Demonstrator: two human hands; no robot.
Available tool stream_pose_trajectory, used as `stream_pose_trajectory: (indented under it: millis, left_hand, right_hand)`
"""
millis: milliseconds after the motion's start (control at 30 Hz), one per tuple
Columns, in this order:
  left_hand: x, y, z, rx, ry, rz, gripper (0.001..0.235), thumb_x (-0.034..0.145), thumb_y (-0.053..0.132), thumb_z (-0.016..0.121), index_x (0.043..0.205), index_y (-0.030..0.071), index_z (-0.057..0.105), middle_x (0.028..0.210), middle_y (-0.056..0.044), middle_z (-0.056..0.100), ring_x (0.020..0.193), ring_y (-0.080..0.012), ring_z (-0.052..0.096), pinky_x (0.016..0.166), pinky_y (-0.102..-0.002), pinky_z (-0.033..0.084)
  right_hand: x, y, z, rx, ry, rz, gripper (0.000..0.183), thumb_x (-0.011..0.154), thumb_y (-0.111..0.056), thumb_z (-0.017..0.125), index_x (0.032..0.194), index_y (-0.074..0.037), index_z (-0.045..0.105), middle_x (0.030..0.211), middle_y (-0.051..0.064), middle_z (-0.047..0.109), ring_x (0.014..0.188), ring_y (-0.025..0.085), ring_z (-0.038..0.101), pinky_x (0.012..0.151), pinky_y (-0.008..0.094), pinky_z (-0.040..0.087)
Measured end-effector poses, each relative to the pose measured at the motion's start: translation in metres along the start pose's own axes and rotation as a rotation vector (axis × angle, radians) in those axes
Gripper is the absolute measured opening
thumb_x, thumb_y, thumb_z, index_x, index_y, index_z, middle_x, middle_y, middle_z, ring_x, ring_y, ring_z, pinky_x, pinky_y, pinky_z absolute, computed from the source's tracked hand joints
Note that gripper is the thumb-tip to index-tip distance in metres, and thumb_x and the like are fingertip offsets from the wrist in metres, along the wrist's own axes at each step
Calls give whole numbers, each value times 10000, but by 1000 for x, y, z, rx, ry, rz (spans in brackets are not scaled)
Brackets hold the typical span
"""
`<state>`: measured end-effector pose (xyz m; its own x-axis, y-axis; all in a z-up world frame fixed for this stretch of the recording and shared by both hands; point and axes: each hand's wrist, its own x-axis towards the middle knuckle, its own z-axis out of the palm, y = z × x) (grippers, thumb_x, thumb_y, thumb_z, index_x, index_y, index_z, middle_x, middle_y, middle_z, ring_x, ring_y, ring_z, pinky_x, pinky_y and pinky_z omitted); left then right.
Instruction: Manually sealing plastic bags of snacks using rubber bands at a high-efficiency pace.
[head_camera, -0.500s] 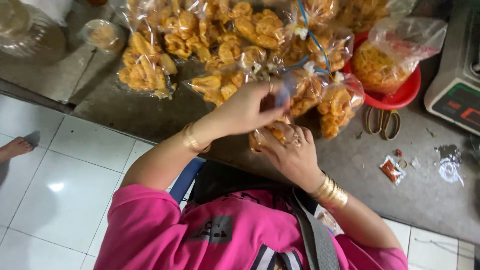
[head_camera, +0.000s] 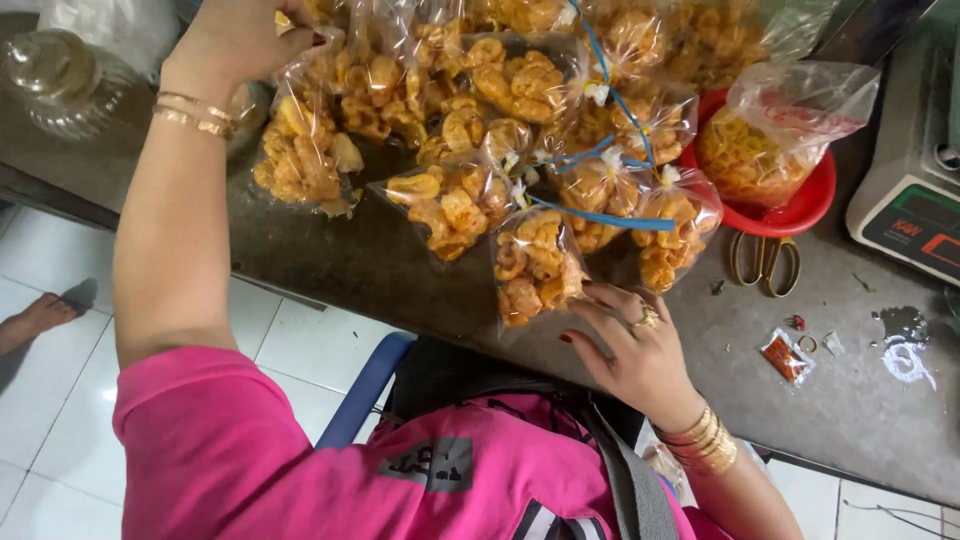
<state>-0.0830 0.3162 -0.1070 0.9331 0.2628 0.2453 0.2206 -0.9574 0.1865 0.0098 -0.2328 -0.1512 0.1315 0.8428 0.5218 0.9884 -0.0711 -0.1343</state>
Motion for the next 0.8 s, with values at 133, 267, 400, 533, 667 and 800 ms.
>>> stream_pose_trajectory:
  millis: [133, 267, 400, 533, 667, 800]
  left_hand:
    - [-20, 51, -52, -154, -65, -18, 91, 1110, 163, 617, 1095, 75, 632, 1085, -90, 669, 886, -285, 593, 775, -459, 420]
    - [-44, 128, -113, -59, 88, 328, 61, 1151, 44, 650, 1192, 37, 694, 931, -81, 724, 661, -224, 621, 552, -357, 437]
    - [-44, 228, -153, 126, 254, 638, 55, 1087, 218, 769, 1115, 173, 757, 1046, 39, 779, 1006, -211, 736, 721, -359, 438]
    - [-19, 285, -143, 586, 537, 908, 397, 1227, 634, 620, 1062, 279, 553, 602, 137, 441, 517, -86, 515, 470, -256, 379]
    - [-7, 315, -132, -32, 330, 1058, 311, 1143, 374, 726, 1041, 162, 522, 689, 10, 570, 536, -194, 550, 456, -355, 360]
    - [-6, 326, -135, -479, -36, 1023, 349, 1014, 242, 801, 1133, 86, 512, 609, 42, 646, 494, -98, 611, 506, -268, 448]
  right_hand:
    - [-2, 7, -20, 115, 52, 59, 191, 936, -153, 718, 1104, -62, 700, 1176, 112, 687, 1059, 229, 684, 934, 410, 542]
    - [27, 6, -58, 282, 111, 110, 186, 972, -182, 635, 1020, -24, 720, 1111, 145, 709, 1004, 240, 715, 918, 352, 585]
    - [83, 3, -101, 274, 227, -15, 197, 975, -166, 603, 912, 4, 681, 983, 164, 728, 935, 282, 751, 773, 306, 633]
    - [141, 8, -137, 297, 129, -55, 294, 939, -245, 711, 882, 38, 653, 1123, 136, 543, 1045, 285, 620, 925, 410, 515]
    - [157, 14, -150, 552, -249, 127, 186, 837, -51, 814, 950, 27, 688, 871, 87, 755, 755, 110, 681, 624, 218, 576]
    - [136, 9, -178, 450, -301, 119, 176, 822, -140, 830, 722, -84, 696, 580, -27, 627, 461, 41, 552, 435, 219, 399]
